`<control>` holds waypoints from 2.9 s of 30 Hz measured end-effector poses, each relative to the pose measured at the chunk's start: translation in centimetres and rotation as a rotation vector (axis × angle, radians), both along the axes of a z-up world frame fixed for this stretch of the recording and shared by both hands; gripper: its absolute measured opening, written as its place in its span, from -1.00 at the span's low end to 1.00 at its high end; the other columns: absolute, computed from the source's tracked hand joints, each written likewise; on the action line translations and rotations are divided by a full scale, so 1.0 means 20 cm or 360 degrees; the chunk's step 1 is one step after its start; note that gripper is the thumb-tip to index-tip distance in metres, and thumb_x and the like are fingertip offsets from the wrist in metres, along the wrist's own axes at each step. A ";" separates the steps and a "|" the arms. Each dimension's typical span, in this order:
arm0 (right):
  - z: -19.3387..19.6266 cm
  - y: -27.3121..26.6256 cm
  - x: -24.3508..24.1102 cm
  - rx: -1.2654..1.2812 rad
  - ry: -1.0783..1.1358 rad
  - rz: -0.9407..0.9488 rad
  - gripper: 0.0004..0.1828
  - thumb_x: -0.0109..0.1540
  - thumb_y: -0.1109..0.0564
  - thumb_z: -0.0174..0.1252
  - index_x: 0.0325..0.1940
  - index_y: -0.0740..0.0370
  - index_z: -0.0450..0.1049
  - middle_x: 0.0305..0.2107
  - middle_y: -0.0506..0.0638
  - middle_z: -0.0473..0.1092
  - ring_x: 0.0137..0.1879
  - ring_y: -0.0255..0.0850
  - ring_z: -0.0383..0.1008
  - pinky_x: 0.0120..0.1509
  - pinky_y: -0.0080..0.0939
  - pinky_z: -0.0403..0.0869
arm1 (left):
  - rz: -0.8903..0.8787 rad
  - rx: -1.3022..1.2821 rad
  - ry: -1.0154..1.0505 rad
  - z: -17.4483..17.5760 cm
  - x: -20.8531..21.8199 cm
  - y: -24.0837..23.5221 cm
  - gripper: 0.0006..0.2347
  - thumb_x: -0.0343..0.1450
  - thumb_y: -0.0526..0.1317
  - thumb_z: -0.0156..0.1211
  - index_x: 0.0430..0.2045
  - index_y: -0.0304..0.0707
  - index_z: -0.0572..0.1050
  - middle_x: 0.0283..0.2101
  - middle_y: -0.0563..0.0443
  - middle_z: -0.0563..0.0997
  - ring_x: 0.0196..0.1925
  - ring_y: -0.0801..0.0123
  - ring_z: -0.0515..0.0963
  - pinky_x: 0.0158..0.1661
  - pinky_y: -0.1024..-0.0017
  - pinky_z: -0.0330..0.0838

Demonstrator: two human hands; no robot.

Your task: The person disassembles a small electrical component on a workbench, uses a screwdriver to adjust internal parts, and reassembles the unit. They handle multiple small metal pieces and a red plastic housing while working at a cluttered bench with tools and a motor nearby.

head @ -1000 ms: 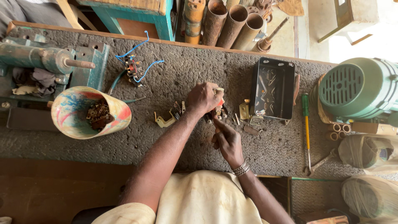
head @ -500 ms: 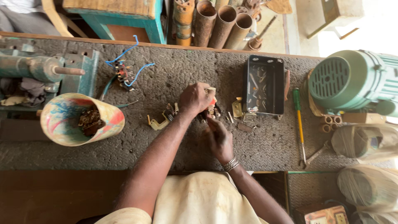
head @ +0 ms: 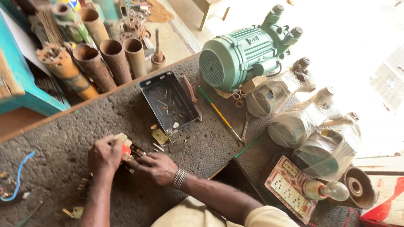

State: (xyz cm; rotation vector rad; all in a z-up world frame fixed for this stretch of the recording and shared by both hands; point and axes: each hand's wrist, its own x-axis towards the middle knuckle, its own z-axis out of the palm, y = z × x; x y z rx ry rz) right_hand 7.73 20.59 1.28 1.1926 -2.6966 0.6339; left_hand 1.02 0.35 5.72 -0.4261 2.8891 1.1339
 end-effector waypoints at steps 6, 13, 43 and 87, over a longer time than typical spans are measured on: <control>0.06 -0.04 0.00 0.0033 0.0022 -0.0013 -0.16 -0.04 0.05 0.21 0.37 0.08 0.33 -0.02 0.02 0.39 -0.02 -0.08 0.46 0.05 0.01 0.51 | 0.0006 -0.0080 -0.0005 0.03 -0.03 0.00 -0.68 0.35 0.05 0.06 -0.30 -0.08 0.69 -0.27 -0.38 0.66 -0.22 -0.35 0.62 -0.24 -0.08 0.49; 0.04 0.02 -0.03 0.0053 -0.0005 0.0111 -0.16 0.11 0.04 0.21 0.51 0.10 0.29 -0.16 -0.01 0.36 -0.08 -0.10 0.45 -0.02 -0.02 0.51 | 0.0036 -0.0040 -0.0041 0.04 -0.02 0.00 -0.70 0.32 0.03 0.07 -0.37 -0.09 0.68 -0.31 -0.36 0.65 -0.23 -0.31 0.62 -0.27 -0.09 0.48; 0.19 -0.11 0.05 -0.0453 0.0020 -0.0077 -0.40 0.15 0.33 0.22 0.29 0.09 0.48 -0.33 0.03 0.53 -0.35 -0.10 0.53 -0.29 -0.13 0.50 | -0.0006 0.0094 -0.0009 -0.15 -0.03 -0.01 -0.70 0.44 0.02 0.10 -0.31 -0.13 0.70 -0.60 0.00 0.63 -0.63 0.36 0.57 -0.64 0.27 0.46; 0.21 -0.12 0.05 -0.0396 -0.0208 -0.0104 -0.40 0.07 0.35 0.15 0.24 0.29 0.50 -0.27 0.20 0.53 -0.26 0.11 0.54 -0.16 -0.03 0.55 | -0.0053 -0.0045 0.0508 -0.24 -0.04 -0.01 -0.76 0.37 0.05 0.21 -0.35 -0.01 0.72 -0.70 0.08 0.58 -0.75 0.53 0.41 -0.58 0.41 0.35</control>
